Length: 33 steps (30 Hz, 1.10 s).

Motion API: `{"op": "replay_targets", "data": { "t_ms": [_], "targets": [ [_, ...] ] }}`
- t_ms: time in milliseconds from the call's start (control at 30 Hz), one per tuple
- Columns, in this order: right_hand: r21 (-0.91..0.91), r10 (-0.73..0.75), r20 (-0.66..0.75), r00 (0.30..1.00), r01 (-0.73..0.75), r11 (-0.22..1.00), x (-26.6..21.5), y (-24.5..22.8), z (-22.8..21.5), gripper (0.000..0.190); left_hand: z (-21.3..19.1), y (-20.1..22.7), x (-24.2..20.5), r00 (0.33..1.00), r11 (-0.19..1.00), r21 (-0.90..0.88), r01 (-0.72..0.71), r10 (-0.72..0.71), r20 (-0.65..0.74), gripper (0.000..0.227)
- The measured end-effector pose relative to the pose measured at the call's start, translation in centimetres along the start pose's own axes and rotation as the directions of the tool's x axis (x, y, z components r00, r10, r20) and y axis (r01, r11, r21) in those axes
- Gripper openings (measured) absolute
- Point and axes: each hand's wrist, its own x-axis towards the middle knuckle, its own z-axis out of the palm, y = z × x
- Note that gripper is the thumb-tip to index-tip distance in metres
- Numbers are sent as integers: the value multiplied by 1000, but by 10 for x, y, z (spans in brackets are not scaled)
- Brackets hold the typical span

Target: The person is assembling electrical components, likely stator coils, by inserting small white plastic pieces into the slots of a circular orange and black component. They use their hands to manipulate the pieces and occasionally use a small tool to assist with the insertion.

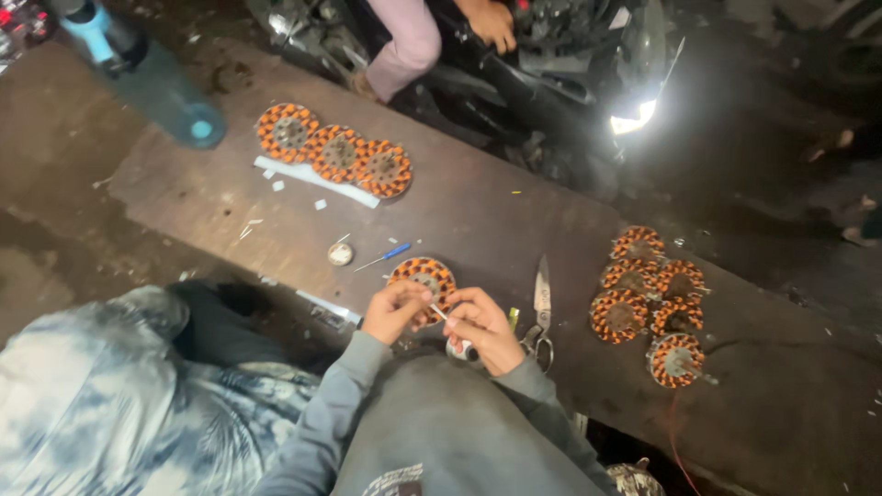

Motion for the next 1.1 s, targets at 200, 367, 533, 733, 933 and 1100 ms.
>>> {"op": "replay_targets", "data": {
  "t_ms": [200,367,533,733,933,1100],
  "targets": [
    [196,-28,-22,999,32,980,-3,-13,8,30,3,8,0,996,1000,9,-29,29,81,19],
    [249,-30,-72,997,47,967,-4,-13,7,31,21,22,-22,993,938,344,-28,66,-99,16],
    [250,-35,-110,993,62,966,-3,-8,8,31,16,17,-26,829,454,830,-325,558,20,20],
    [306,-42,-109,993,74,949,-4,-3,11,28,-13,-29,-9,876,838,-366,404,-470,-107,11],
    [212,-151,-125,981,175,961,-2,9,7,25,-33,-31,-11,904,816,-518,256,-391,-170,18],
    [-146,-230,-219,948,202,969,2,13,6,26,-5,-9,-24,924,869,-428,248,-345,-167,12]
  ]
}}
